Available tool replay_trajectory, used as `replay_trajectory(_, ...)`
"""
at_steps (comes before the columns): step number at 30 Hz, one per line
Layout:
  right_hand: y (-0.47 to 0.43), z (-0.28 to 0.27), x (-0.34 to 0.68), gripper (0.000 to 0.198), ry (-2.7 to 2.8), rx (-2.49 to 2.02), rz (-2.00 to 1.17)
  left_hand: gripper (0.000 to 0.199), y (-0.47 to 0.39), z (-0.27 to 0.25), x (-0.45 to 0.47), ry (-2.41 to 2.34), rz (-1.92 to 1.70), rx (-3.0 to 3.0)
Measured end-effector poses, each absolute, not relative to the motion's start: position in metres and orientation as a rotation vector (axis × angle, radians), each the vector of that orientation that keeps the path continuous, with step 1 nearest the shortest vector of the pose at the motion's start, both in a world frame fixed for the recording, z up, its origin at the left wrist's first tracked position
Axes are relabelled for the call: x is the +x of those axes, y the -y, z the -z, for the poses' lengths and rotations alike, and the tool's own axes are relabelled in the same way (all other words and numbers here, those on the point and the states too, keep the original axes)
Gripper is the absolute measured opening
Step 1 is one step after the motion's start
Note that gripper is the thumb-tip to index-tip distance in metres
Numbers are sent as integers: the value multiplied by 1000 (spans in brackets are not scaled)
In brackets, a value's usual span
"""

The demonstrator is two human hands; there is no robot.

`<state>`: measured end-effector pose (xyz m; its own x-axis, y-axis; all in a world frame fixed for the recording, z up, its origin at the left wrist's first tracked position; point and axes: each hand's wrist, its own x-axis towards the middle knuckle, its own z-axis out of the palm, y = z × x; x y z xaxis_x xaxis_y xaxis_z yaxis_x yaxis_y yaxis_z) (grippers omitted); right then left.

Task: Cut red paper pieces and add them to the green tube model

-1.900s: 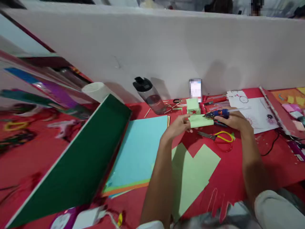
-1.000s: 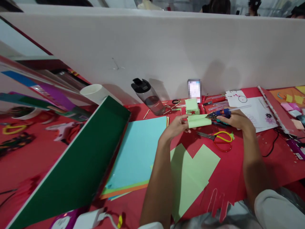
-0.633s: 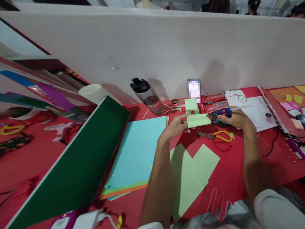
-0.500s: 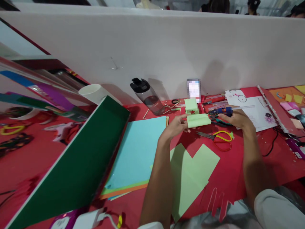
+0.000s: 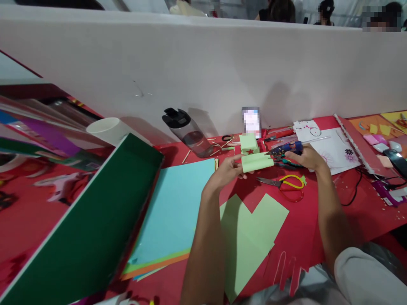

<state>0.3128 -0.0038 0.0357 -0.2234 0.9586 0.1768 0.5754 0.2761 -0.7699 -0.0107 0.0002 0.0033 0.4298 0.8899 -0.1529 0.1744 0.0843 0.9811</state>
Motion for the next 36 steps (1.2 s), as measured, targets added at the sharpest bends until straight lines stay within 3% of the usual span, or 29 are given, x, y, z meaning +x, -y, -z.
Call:
replay_trajectory(7, -6, -7, 308, 71, 1370, -1210, -1214, 63, 1, -7, -13, -1056, -710, 1400)
replay_trajectory(12, -5, 1, 317, 58, 1266, -1154, -1330, 61, 1, -6, -15, -1065, -729, 1394)
replay_trajectory(16, -11, 3, 332, 40, 1221, -1258, -1122, 63, 1, -7, -14, -1064, -721, 1396)
replay_trajectory(26, -17, 8, 396, 27, 1372, -1945, -618, 63, 2, -10, -10, -1057, -703, 1418)
replay_trajectory(29, -15, 10, 407, 32, 1458, -2236, -357, 66, 1, -9, -9, -1061, -700, 1398)
replay_trajectory(36, -16, 22, 402, 46, 1550, -2486, -218, 59, 3, -10, -8, -1036, -695, 1417)
